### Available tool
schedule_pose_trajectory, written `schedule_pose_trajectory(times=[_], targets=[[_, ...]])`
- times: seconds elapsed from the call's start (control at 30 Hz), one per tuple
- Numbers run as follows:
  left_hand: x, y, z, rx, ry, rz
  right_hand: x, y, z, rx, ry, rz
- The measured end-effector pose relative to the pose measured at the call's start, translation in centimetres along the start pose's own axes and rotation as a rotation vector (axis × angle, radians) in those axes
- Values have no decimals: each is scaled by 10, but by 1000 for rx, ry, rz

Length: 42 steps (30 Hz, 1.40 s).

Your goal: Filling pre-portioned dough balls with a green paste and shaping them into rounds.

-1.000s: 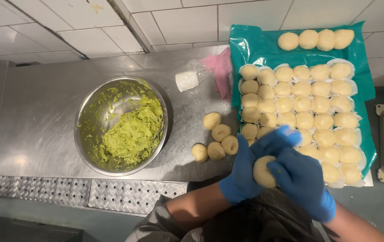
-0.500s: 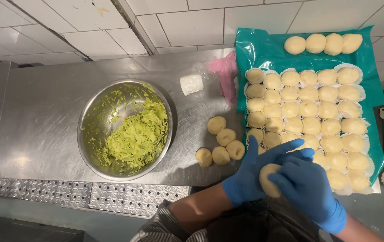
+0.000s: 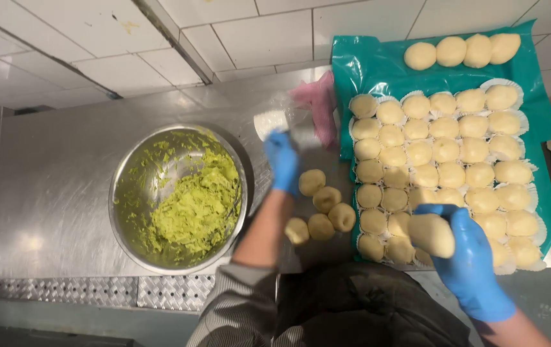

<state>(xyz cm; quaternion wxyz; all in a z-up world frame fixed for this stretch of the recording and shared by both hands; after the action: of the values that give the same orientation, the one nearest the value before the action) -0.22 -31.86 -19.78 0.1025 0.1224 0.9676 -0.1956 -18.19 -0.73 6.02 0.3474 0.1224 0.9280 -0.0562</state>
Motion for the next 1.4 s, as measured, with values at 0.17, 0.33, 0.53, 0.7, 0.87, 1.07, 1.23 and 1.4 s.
schedule_pose_trajectory(times=[0.17,0.33,0.53,0.7,0.87,1.07,1.23,1.4], targets=[[-108,-39,12,-364,1356,-540,54,24,4,-18,-20,198],[-92,-33,49,-322,1590,-489,76,40,1,-25,-41,301],[-76,-42,42,-238,1557,-363,82,47,-7,-24,-35,358],[-44,-47,6,-218,1517,-418,89,49,-7,-27,-44,378],[-22,-64,3,-234,1387,-343,86,61,-16,-7,-21,382],[-35,-74,1,-280,1105,-87,95,73,-23,48,-5,379],[-69,-57,29,-415,996,-170,99,72,-19,44,4,356],[-73,-7,-47,-423,1075,-65,102,68,-13,24,-21,332]])
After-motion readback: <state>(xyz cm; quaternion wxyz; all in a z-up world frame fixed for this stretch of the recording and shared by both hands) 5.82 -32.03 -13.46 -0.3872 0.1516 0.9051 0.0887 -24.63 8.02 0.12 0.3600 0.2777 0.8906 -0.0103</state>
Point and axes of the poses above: each hand's wrist, its own y-axis away from the middle knuckle, its own z-axis out of the palm, x = y × z, the point moved 10 cm from there along -y, towards the middle knuckle, and after that the axes turned 11 degrees about -x, right-handed, at the moved point
